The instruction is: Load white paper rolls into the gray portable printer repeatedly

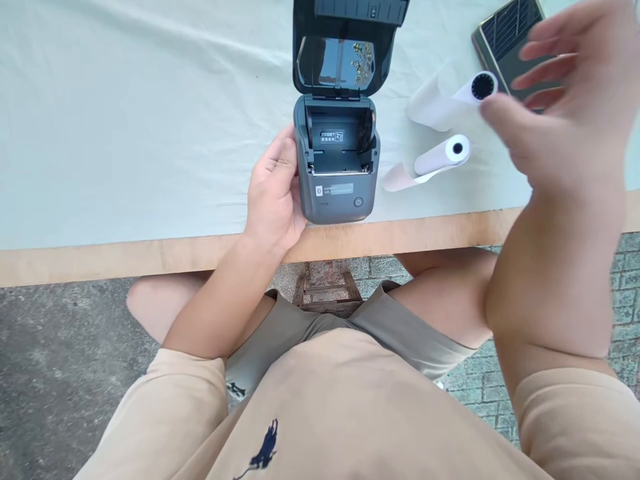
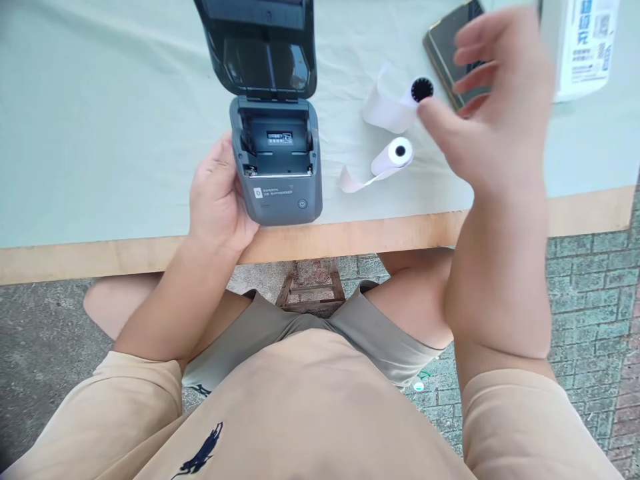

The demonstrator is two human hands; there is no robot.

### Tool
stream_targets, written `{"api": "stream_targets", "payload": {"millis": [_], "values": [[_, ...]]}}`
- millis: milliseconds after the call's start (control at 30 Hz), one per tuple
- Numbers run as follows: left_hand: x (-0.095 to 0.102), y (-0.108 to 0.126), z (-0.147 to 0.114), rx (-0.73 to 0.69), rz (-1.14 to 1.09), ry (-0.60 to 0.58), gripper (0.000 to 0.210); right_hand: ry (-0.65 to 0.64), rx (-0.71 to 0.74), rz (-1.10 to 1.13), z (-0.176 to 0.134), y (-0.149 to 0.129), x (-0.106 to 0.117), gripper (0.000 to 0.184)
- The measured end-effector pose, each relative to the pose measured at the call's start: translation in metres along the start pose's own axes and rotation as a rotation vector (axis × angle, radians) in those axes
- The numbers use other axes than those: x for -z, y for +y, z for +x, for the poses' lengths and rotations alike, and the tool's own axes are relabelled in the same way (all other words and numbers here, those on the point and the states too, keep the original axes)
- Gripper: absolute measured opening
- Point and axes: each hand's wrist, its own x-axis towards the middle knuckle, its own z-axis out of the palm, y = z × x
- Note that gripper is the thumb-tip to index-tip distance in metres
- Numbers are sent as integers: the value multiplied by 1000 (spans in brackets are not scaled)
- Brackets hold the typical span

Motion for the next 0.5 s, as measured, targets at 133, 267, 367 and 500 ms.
{"api": "stream_targets", "payload": {"millis": [133,267,367,500], "values": [[1,-1,0,-8,-7,8,22,-167,-23,-58,14,2,-18,52],[1,-1,-1,-2,-32,-17,23,-147,-68,-52,15,2,-26,45],[0,0,-1,9,-40,-29,24,-116,-147,29,17,10,-29,62],[-2,1,-1,7,24,3,25,51,-82,155,22,13,-23,38]]}}
